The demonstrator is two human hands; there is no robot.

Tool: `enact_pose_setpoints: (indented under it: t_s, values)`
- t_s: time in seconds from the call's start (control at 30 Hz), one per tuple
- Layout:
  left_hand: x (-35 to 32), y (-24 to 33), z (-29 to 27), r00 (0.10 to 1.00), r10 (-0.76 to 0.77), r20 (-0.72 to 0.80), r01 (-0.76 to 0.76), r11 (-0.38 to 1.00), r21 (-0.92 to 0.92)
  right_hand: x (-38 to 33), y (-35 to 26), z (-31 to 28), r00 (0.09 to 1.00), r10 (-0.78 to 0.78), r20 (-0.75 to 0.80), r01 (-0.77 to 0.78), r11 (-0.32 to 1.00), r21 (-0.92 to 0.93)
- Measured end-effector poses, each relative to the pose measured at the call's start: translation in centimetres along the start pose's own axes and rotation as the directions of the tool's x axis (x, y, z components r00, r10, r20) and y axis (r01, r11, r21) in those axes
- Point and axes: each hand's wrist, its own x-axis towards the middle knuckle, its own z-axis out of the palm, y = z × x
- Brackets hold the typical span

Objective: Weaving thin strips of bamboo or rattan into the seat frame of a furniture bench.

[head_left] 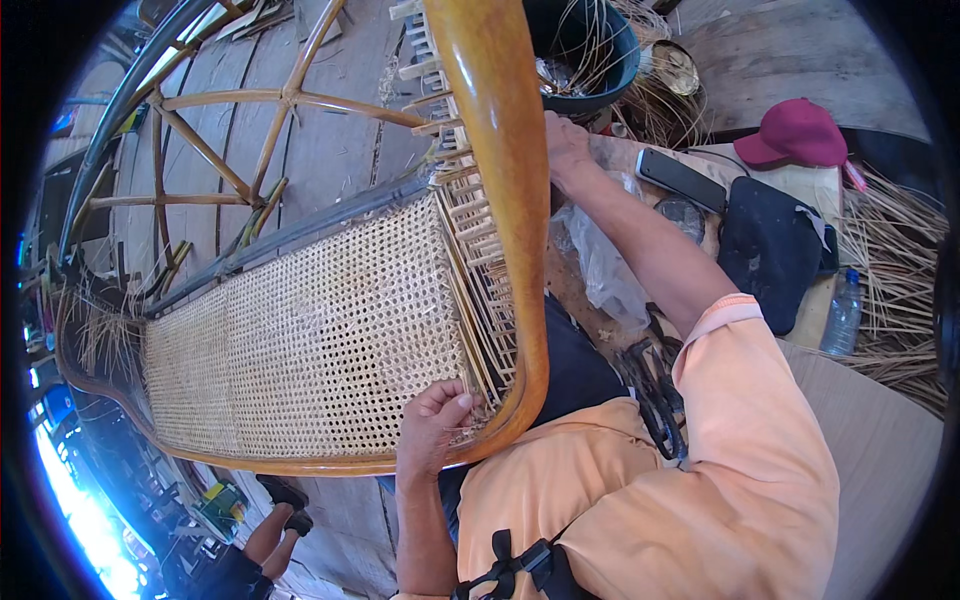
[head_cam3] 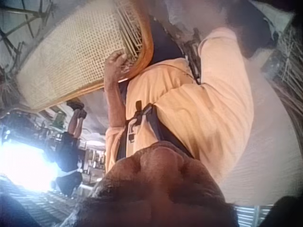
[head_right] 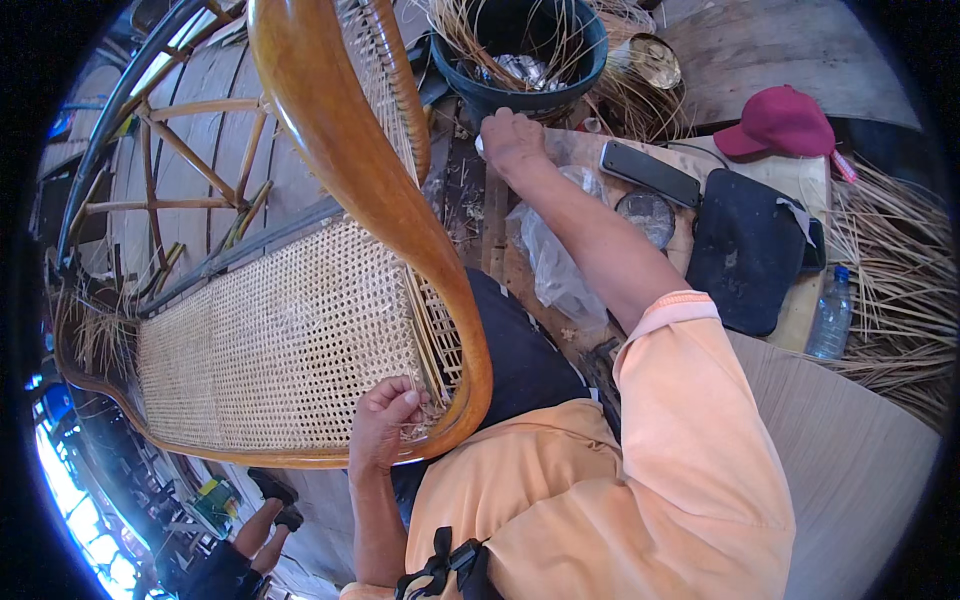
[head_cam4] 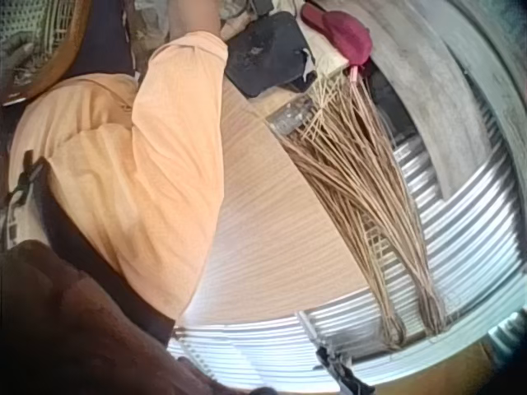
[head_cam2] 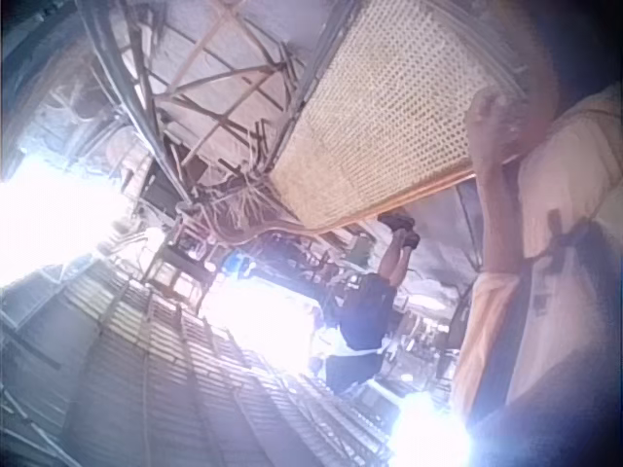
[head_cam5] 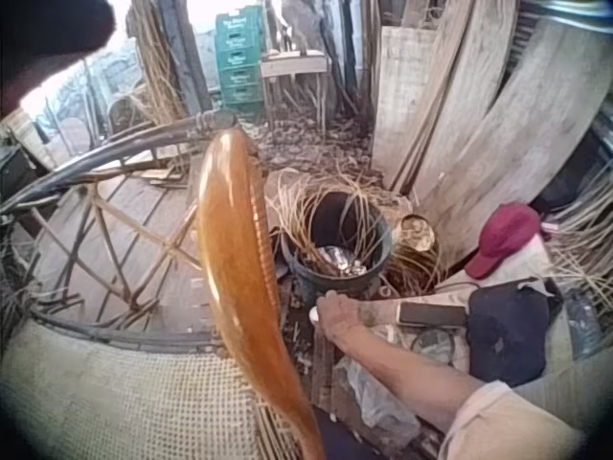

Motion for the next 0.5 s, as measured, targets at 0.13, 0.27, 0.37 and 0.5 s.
enact_pose_setpoints:
  t_s: [0.13,0.27,0.37,0.5]
  values:
    - [0.3,0.0,0.6,0.998,0.058,0.015,-0.058,0.998,-0.029,1.1,1.6,0.7,0.990,-0.124,-0.073,0.122,0.992,-0.033]
    - [0.4,-0.4,0.3,0.999,0.046,0.011,-0.045,0.997,-0.061,1.4,1.8,-0.7,0.999,0.018,-0.049,-0.020,0.999,-0.037]
    - [0.4,-0.3,0.0,1.000,0.009,0.025,-0.008,1.000,-0.028,1.5,3.0,-1.3,0.998,0.065,-0.018,-0.065,0.998,0.000]
    - [0.6,-1.0,-0.3,0.998,0.051,0.038,-0.047,0.996,-0.081,0.8,3.0,-0.7,0.999,0.040,-0.006,-0.040,0.998,-0.052]
